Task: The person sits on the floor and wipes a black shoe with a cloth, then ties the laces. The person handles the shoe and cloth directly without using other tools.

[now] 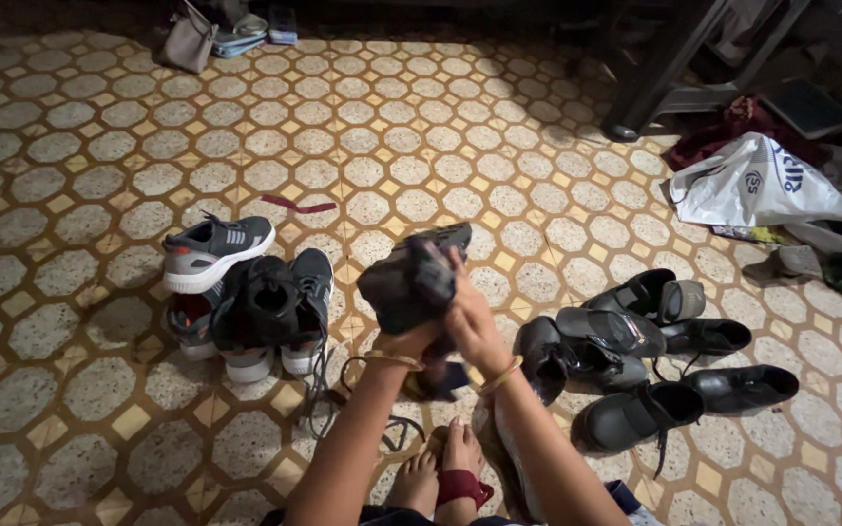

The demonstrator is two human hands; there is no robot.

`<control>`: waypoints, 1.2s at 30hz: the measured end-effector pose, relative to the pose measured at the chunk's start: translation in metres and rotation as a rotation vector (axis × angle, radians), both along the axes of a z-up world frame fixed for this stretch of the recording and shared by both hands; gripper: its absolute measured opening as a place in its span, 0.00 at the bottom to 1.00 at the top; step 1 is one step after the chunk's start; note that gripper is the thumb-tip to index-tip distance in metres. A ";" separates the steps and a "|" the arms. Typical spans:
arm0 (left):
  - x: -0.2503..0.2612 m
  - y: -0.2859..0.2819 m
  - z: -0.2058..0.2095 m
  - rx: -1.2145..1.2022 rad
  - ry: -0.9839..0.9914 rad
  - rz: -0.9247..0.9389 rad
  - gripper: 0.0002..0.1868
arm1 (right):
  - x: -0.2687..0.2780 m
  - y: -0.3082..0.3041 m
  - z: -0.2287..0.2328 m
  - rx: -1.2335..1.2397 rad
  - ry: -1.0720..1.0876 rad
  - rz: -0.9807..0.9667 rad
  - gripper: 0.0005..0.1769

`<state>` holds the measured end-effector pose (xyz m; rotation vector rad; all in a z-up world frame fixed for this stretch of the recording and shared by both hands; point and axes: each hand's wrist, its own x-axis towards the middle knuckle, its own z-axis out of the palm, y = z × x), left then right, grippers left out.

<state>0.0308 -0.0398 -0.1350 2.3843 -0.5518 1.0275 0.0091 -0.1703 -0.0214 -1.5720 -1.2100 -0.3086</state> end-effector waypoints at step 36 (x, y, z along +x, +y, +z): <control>-0.009 0.001 0.078 -0.735 0.222 0.196 0.14 | 0.084 -0.077 -0.015 0.565 1.467 -0.109 0.24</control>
